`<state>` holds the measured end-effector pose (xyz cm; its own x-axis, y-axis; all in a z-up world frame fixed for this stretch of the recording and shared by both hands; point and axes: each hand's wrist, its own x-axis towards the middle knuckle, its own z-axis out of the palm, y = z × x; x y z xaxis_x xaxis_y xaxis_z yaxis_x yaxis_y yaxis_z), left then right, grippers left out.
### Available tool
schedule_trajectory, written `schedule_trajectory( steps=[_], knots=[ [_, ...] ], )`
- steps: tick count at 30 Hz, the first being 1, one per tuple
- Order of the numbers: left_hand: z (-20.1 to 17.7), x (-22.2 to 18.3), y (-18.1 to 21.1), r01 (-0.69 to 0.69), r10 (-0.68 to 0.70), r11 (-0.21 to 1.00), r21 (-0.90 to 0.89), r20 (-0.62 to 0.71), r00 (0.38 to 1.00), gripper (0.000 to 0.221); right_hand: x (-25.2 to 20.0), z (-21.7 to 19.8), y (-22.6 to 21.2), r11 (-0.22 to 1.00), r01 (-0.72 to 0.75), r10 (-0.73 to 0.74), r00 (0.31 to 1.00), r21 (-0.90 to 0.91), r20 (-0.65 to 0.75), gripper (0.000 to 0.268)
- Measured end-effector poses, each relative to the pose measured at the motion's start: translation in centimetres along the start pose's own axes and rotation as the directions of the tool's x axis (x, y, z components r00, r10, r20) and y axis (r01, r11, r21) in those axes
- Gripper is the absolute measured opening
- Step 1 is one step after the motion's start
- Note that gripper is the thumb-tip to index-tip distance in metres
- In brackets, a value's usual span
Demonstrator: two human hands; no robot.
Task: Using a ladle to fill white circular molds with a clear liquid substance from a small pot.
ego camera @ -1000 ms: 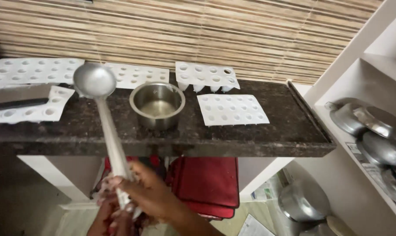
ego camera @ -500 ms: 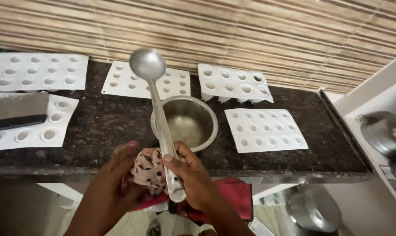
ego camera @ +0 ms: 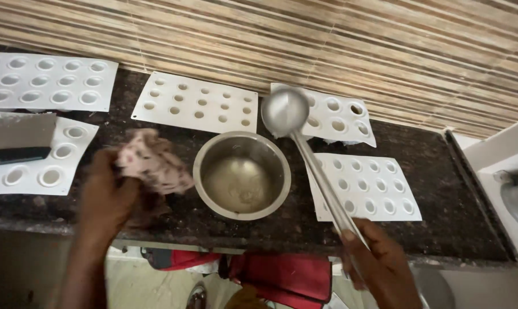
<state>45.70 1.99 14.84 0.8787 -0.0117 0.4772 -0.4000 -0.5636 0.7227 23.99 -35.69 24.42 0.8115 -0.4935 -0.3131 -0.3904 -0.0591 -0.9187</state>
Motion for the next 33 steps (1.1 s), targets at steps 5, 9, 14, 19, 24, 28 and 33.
schedule_trajectory(
  steps=[5, 9, 14, 19, 24, 28, 33],
  knots=[
    [5.9, 2.4, 0.6, 0.382, -0.304, 0.897, -0.22, 0.321, 0.897, 0.042, 0.8, -2.5, 1.3, 0.972, -0.159, 0.169, 0.985, -0.171, 0.044, 0.033],
    [8.1, 3.4, 1.5, 0.508, -0.372, 0.843, -0.175, 0.493, 0.787, 0.041, 0.1, -2.4, 1.2, 0.967, -0.172, 0.192, 0.977, -0.186, 0.097, 0.035],
    [8.6, 3.6, 2.3, 0.505, -0.311, 0.837, -0.209, 0.578, 0.754, 0.044, -1.0, -1.7, 1.1, 0.968, -0.165, 0.199, 0.964, -0.189, 0.176, 0.035],
    [9.7, 3.2, 2.8, 0.54, -0.263, 0.774, -0.33, 0.607, 0.75, 0.046, -1.4, -0.5, 0.8, 0.952, -0.147, 0.19, 0.971, -0.269, 0.142, 0.035],
    [12.1, 3.1, 3.6, 0.573, -0.288, 0.75, -0.331, 0.616, 0.733, 0.045, -1.4, -0.5, 1.3, 0.956, -0.138, 0.179, 0.974, -0.258, 0.139, 0.033],
    [13.9, 2.8, 5.0, 0.551, -0.3, 0.794, -0.258, 0.621, 0.724, 0.044, -1.7, -0.4, 1.3, 0.952, -0.146, 0.178, 0.979, -0.267, 0.099, 0.034],
    [15.4, 2.2, 6.1, 0.473, -0.168, 0.801, -0.369, 0.619, 0.767, 0.032, -1.5, -0.7, 1.0, 0.935, -0.161, 0.174, 0.985, -0.318, 0.014, 0.036]
  ],
)
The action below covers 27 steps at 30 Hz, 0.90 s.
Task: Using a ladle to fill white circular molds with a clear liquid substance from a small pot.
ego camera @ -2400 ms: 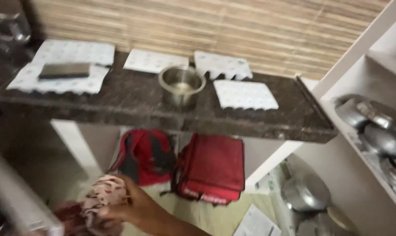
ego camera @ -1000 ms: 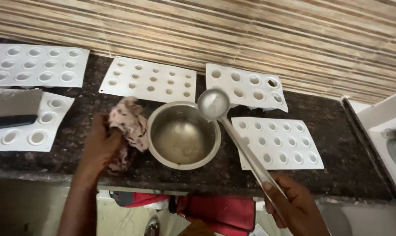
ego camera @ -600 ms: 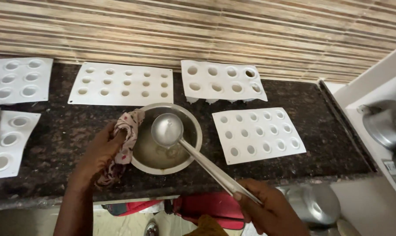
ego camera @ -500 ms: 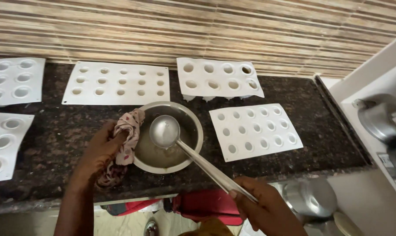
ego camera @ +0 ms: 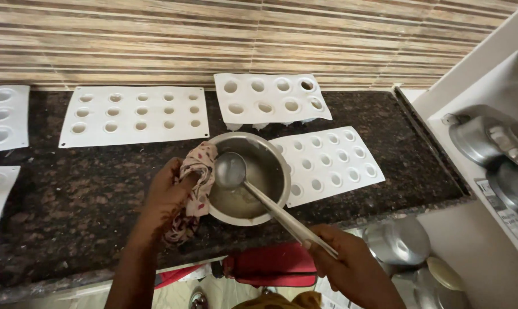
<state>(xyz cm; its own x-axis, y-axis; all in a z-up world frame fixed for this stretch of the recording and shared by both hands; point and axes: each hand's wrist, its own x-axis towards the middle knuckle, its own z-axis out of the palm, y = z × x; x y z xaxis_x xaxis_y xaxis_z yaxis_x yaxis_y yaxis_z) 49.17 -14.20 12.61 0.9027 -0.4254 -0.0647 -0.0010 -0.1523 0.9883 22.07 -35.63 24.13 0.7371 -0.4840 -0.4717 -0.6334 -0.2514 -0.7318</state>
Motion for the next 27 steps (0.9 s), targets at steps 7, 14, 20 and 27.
schedule_trajectory(
  steps=[7, 14, 20, 27],
  knots=[
    [1.3, -0.6, 2.5, -0.042, 0.041, 0.998, 0.053, 0.006, 0.999, 0.02, 0.2, -1.0, -0.2, 0.993, -0.013, 0.009, 0.999, -0.115, -0.038, 0.032],
    [1.9, -0.8, 3.0, -0.057, 0.057, 0.996, 0.063, 0.002, 0.998, 0.019, 1.3, -1.6, 0.1, 0.987, 0.011, -0.014, 1.0, -0.161, -0.017, 0.03],
    [2.1, -0.7, 2.7, -0.059, 0.059, 0.998, 0.035, -0.009, 0.998, 0.018, 4.7, -3.6, 5.4, 0.988, 0.034, -0.055, 0.989, 0.153, 0.136, 0.035],
    [2.0, -0.4, 1.5, -0.062, 0.061, 0.998, -0.029, -0.045, 0.997, 0.018, 3.3, -5.4, 6.2, 0.94, -0.035, -0.027, 0.984, 0.339, 0.176, 0.033]
  ],
)
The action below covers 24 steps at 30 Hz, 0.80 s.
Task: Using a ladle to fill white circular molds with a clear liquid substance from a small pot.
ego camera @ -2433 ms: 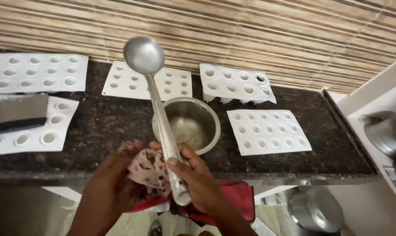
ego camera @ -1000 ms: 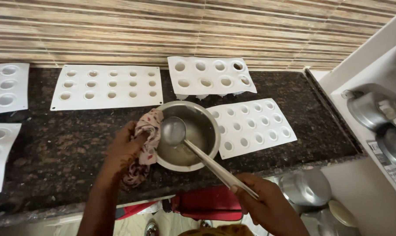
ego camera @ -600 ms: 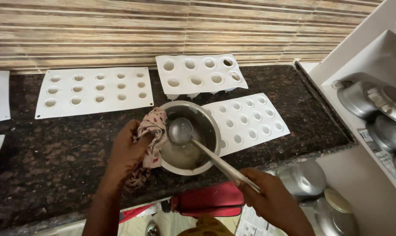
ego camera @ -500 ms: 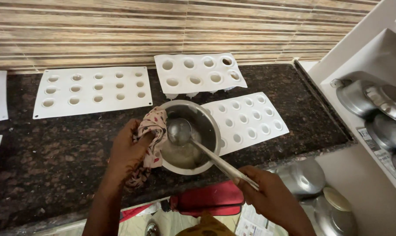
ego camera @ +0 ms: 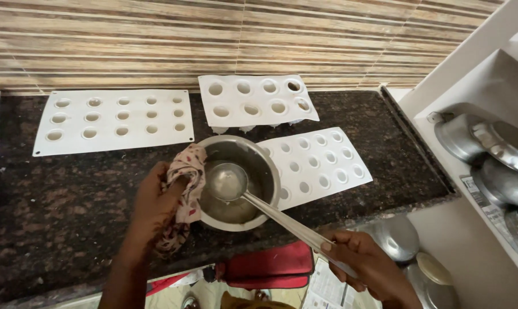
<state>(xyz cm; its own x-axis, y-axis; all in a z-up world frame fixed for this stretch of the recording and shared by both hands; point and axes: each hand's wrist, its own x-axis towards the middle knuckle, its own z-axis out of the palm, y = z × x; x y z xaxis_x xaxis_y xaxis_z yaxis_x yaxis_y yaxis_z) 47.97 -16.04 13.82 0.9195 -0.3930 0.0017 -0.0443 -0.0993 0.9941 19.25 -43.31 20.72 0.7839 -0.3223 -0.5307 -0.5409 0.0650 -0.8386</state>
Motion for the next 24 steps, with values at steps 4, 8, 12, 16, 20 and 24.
schedule_trajectory(
  steps=[4, 8, 12, 16, 20, 24],
  knots=[
    [-0.4, 0.4, -1.1, 0.018, -0.018, 1.0, 0.017, -0.031, 0.999, 0.018, -1.4, -0.1, -1.2, 0.998, -0.024, 0.02, 0.998, -0.055, -0.062, 0.031],
    [-0.3, 0.1, 0.4, 0.077, -0.075, 0.997, 0.032, -0.058, 0.996, 0.019, -1.3, -1.2, -1.0, 0.988, -0.033, 0.017, 0.994, -0.153, -0.106, 0.029],
    [-0.4, 0.2, -0.5, 0.095, -0.095, 0.995, -0.01, -0.079, 0.992, 0.02, -1.2, -1.4, -1.5, 0.989, -0.009, -0.004, 0.997, -0.149, -0.082, 0.029],
    [-0.6, 0.3, -1.6, 0.051, -0.057, 0.997, -0.066, -0.093, 0.994, 0.02, -0.5, -2.1, -0.4, 0.999, -0.024, 0.021, 0.998, -0.035, -0.064, 0.028],
    [-1.0, 1.5, -4.8, 0.037, -0.047, 0.996, -0.087, -0.106, 0.993, 0.018, 0.1, -3.3, 0.6, 0.998, -0.022, 0.025, 0.998, 0.063, -0.054, 0.029],
    [-1.3, 1.3, -4.7, 0.032, -0.051, 0.988, -0.152, -0.125, 0.991, 0.018, 0.0, -4.1, -0.3, 0.999, -0.033, 0.034, 0.999, 0.019, -0.042, 0.032]
  ],
)
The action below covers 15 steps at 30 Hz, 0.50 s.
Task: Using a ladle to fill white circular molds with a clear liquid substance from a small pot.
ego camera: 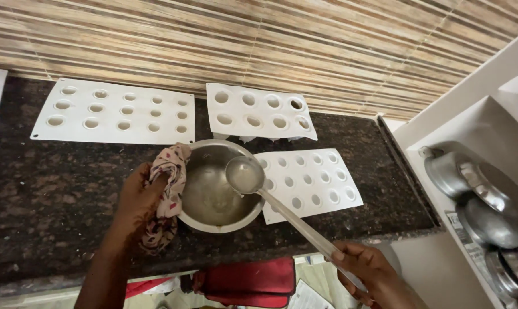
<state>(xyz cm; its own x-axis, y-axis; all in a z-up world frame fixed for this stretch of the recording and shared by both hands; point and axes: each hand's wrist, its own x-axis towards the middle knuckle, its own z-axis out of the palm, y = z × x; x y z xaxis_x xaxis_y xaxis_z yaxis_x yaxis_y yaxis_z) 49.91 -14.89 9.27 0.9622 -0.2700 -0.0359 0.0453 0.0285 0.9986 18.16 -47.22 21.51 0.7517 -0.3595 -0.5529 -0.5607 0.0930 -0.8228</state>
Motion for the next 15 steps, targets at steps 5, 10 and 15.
schedule_trajectory(
  steps=[5, 10, 15],
  knots=[
    [-0.4, -0.7, 2.2, 0.014, -0.017, 0.999, -0.051, -0.046, 0.999, 0.018, -0.2, -0.6, -0.2, 0.995, -0.03, 0.045, 0.987, 0.094, -0.153, 0.037],
    [-1.5, 0.6, 0.3, 0.012, -0.015, 0.999, -0.032, -0.089, 0.996, 0.018, 0.1, -1.5, -0.8, 0.99, -0.021, 0.053, 0.972, 0.141, -0.231, 0.036],
    [-2.0, 0.6, 0.0, 0.087, -0.095, 0.994, -0.062, -0.127, 0.987, 0.019, 0.6, -2.0, -1.3, 0.992, -0.032, 0.069, 0.945, 0.119, -0.321, 0.037]
  ],
)
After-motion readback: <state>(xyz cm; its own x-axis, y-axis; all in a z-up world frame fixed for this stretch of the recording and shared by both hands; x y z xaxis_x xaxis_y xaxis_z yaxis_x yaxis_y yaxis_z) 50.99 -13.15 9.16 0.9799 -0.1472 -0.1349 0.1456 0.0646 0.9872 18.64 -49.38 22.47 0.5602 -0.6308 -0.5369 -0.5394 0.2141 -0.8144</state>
